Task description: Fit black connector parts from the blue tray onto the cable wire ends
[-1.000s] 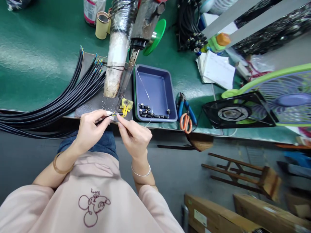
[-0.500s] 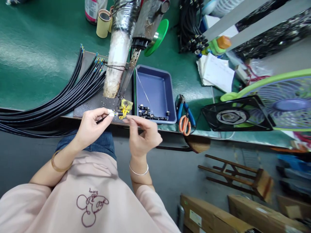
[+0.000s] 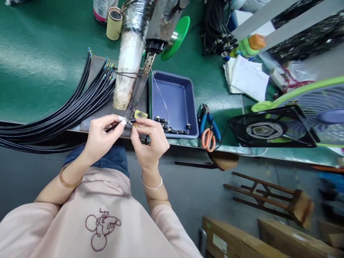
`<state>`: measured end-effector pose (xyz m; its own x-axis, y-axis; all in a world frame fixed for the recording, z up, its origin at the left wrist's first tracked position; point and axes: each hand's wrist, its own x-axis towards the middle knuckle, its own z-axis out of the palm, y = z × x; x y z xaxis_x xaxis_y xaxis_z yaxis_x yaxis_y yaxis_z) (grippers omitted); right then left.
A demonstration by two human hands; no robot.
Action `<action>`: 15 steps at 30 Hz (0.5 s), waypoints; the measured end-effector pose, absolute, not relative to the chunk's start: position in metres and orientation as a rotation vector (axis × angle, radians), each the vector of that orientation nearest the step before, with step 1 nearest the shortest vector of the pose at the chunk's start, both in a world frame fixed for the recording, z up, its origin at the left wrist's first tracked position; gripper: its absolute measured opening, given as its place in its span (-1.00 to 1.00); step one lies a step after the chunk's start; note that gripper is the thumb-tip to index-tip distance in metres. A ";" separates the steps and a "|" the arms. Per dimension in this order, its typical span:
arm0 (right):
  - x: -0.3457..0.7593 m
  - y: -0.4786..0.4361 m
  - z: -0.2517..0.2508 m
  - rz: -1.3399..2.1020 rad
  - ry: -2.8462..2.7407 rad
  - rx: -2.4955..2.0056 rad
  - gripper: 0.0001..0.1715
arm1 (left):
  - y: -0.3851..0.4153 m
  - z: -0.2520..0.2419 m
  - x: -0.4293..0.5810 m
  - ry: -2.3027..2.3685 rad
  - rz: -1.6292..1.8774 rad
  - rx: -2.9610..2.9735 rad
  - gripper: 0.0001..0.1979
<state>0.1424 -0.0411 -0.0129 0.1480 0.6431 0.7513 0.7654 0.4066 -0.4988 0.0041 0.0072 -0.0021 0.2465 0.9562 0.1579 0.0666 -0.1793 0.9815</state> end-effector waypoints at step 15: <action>0.142 -0.043 -0.009 -0.134 -1.591 -1.280 -0.83 | 0.007 -0.002 0.002 1.020 1.137 1.585 -0.87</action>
<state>0.1425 -0.0428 -0.0093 0.1126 0.6509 0.7508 0.7669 0.4235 -0.4822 0.0021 0.0074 -0.0025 0.2347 0.9476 0.2170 0.1127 -0.2482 0.9621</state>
